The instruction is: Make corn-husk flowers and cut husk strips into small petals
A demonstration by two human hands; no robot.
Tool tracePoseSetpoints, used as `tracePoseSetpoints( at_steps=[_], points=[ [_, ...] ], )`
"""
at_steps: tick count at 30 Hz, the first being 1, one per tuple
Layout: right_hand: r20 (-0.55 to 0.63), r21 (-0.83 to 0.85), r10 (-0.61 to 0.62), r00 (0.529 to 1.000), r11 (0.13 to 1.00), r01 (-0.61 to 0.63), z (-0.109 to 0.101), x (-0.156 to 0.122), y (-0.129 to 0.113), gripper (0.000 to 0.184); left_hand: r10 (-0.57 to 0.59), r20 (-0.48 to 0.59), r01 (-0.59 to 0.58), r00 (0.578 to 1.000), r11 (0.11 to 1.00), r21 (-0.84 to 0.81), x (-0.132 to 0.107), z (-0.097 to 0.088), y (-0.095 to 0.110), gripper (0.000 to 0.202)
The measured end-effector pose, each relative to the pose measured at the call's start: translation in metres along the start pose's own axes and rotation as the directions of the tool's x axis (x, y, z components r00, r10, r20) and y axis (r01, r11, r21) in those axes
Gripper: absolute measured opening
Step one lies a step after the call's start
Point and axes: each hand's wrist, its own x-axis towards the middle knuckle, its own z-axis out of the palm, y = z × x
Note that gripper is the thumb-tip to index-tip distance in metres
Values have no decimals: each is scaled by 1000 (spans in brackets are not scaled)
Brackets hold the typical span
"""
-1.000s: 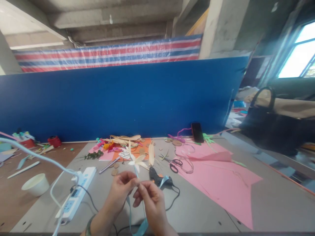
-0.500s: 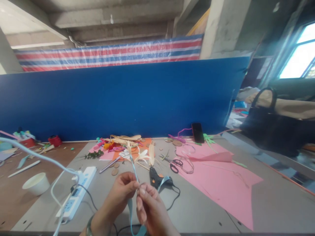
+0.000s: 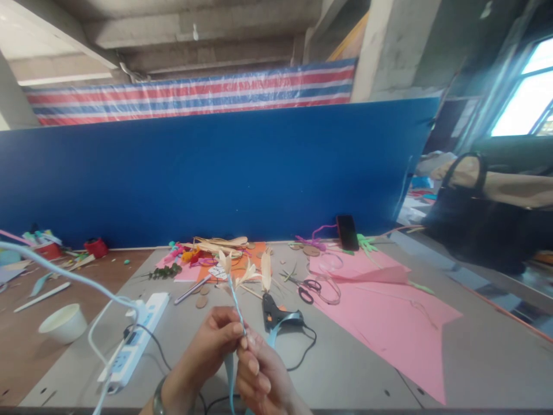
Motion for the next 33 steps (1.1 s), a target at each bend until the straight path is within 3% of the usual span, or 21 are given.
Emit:
tracePoseSetpoints(
  at_steps=[2,5,9,13,16,22,27,33],
  points=[
    [-37,-24,-35,999,999,34,-2,2,2,25,32,-32,-32,999,999,11,1,-3,-3,27],
    [-85,-199,-170,982,968,151,-3,5,2,29,83,-57,-80,995,996,50,2,-7,-5,29],
    [-127,-498,-383,915,822,275,2,3,-1,28,126,-87,-117,988,988,105,1,-8,-5,30],
    [-87,-619,-499,862,705,346,9,-2,-2,27,154,-106,-139,982,980,142,1,-8,-4,28],
    [-84,-540,-425,901,780,317,8,-1,1,27,152,-89,-138,984,979,149,2,-11,-6,28],
    [-20,-225,-205,979,954,196,0,2,5,23,107,-33,-104,994,992,78,2,-12,-6,29],
    [48,-53,-58,997,997,61,-2,-1,3,19,34,27,-34,999,999,4,0,-6,-3,27],
    [106,10,31,994,999,-32,-8,0,5,22,10,23,-10,1000,1000,-12,0,-7,-5,25]
  ],
)
